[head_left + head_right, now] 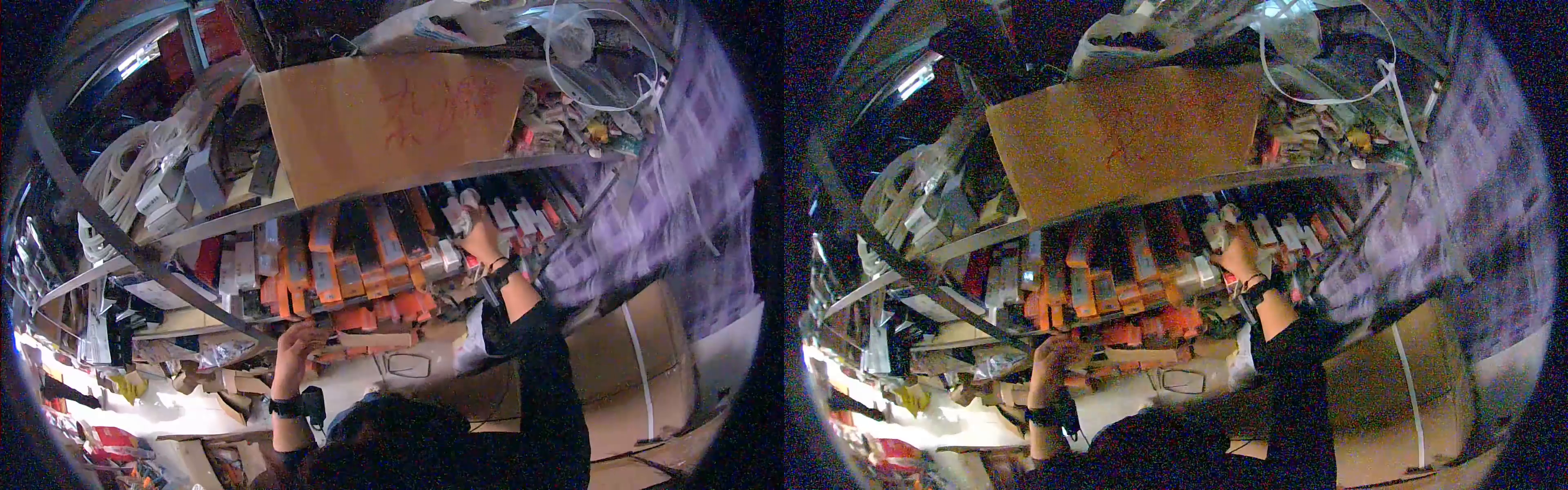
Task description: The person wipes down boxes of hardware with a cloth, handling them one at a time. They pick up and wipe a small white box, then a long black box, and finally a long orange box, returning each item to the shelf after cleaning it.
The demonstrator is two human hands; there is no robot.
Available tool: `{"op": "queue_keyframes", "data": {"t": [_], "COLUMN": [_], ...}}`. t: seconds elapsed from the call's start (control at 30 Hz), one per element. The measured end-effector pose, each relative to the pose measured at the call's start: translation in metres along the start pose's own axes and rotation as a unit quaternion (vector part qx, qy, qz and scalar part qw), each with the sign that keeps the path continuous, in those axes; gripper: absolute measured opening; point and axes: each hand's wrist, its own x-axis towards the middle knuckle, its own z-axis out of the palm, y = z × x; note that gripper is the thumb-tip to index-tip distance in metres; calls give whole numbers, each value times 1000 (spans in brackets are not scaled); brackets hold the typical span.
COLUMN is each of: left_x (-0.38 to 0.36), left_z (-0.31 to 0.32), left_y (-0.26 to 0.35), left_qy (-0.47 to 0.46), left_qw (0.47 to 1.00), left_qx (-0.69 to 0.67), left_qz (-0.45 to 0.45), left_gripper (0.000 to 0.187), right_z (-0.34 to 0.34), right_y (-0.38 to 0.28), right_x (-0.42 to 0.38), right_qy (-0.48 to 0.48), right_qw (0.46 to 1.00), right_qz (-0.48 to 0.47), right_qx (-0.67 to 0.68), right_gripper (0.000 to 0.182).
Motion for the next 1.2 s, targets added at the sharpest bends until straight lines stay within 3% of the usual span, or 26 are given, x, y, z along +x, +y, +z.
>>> {"op": "queue_keyframes", "data": {"t": [0.07, 0.13, 0.17, 0.3, 0.37, 0.4, 0.43, 0.47, 0.5, 0.53, 0.6, 0.63, 0.67, 0.73, 0.8, 0.9, 0.97, 1.0, 1.07, 1.1, 1.13, 1.2], "left_x": [2, 3, 4, 5, 0, -1, -3, -3, -4, -4, -5, -3, -1, 2, 5, 6, 15, 19, 27, 27, 26, 26], "left_z": [5, 4, 3, 3, 7, 7, 6, 5, 5, 4, 0, -2, -4, -3, -2, 9, 14, 14, 19, 31, 46, 73], "left_y": [6, 8, 5, 1, 8, 11, 13, 14, 14, 15, 15, 14, 11, 6, 3, 12, 8, 3, -5, 1, 12, 25], "left_qy": [-1, -1, -1, 15, 23, 28, 30, 24, 17, 18, 25, 24, 28, 32, 3, -11, -24, -37, -71, -87, -102, -131], "left_qw": [1000, 999, 1000, 999, 999, 999, 999, 999, 999, 999, 998, 998, 999, 998, 1000, 997, 996, 995, 996, 993, 990, 985], "left_qx": [18, 36, 28, 21, 22, 20, 19, 12, 3, 0, -16, -19, -1, 15, -10, -29, -13, 1, -5, 22, 49, 54], "left_qz": [-4, -7, -12, -19, -30, -39, -36, -35, -35, -34, -52, -50, -47, -43, -25, -76, -82, -88, -59, -71, -83, -96], "left_gripper": [35, 31, 29, 26, 26, 25, 25, 25, 24, 24, 24, 24, 23, 23, 22, 23, 25, 26, 28, 28, 29, 32], "right_z": [2, -5, -20, -6, -14, -21, 2, -3, -15, -41, -70, -64, -64, -57, -76, -62, -82, -70, -73, -67, -71, -85], "right_y": [-4, -9, -29, -19, -22, -23, 13, 5, 4, -8, -16, -7, -14, -6, -31, -29, -74, -63, -89, -108, -123, -156], "right_x": [3, 8, 11, 23, 24, 21, 23, 29, 26, 22, 8, -1, -7, -32, -57, -108, -114, -125, -133, -138, -128, -118], "right_qy": [42, -22, -34, -97, -75, -46, -53, -61, -1, -2, -92, -64, -27, -21, 1, 29, 39, 35, 26, 45, 45, -35], "right_qw": [998, 990, 985, 969, 969, 952, 898, 827, 814, 816, 785, 810, 714, 741, 709, 781, 817, 723, 694, 763, 749, 664], "right_qz": [19, 141, 170, 224, 235, 137, 177, 214, 267, 264, 287, 250, 305, 320, 349, 313, 267, 351, 374, 310, 297, 381], "right_qx": [-50, 0, 20, -40, 32, 271, 398, 516, 516, 514, 541, 526, 629, 590, 613, 541, 509, 594, 615, 566, 590, 643], "right_gripper": [72, 74, 62, 58, 42, 30, 26, 21, 16, 16, 20, 19, 19, 19, 19, 18, 19, 21, 25, 33, 37, 38]}}
